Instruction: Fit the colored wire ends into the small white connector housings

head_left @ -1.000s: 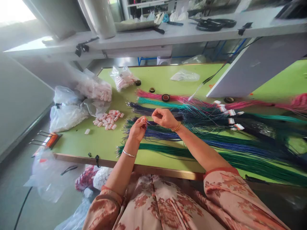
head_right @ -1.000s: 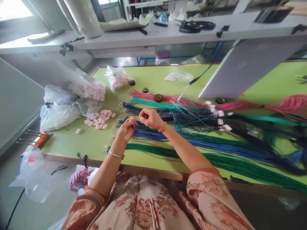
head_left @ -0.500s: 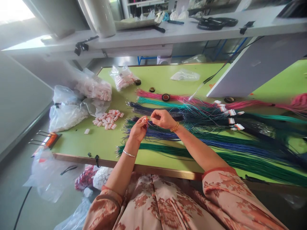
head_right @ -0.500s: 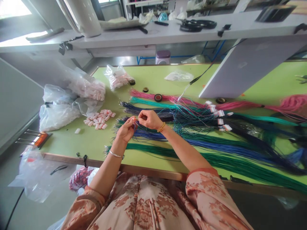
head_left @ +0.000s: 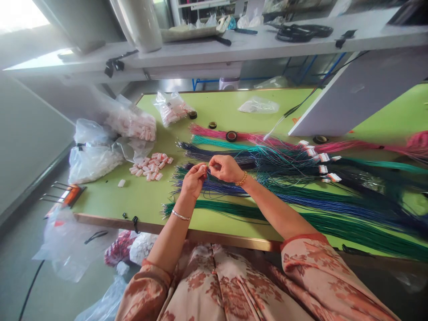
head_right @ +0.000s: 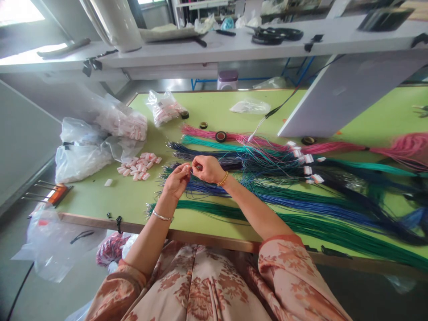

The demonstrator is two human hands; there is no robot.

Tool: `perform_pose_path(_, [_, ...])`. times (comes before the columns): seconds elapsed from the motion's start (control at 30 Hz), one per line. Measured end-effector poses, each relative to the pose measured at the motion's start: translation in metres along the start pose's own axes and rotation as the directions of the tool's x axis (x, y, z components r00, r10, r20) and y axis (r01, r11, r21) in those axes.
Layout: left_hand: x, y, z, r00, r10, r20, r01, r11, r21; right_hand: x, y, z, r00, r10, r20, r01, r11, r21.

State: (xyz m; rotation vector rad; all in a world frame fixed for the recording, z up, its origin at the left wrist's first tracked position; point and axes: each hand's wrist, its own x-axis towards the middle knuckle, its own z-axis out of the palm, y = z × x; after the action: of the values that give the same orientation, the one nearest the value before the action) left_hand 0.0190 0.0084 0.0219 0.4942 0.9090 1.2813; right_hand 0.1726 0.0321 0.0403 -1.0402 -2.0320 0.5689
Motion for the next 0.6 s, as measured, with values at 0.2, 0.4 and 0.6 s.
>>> perform_pose_path(0.2, [0.000,-0.007,0.003,0.993,0.106,-0.046,-0.102,0.990,0.093,0.001,0.002,0.001,0.998,-0.041,0.047,0.043,0.998,-0.051])
perform_pose_path(0.4, [0.004,-0.001,0.006,0.994,0.092,-0.060,-0.086,0.992,0.095,0.004,0.003,-0.002,0.996,-0.037,0.076,0.048,0.988,-0.147])
perform_pose_path(0.6, [0.006,-0.006,0.007,0.995,0.085,-0.051,-0.077,0.987,0.140,0.003,0.002,0.008,0.996,0.036,0.084,-0.017,0.976,-0.219])
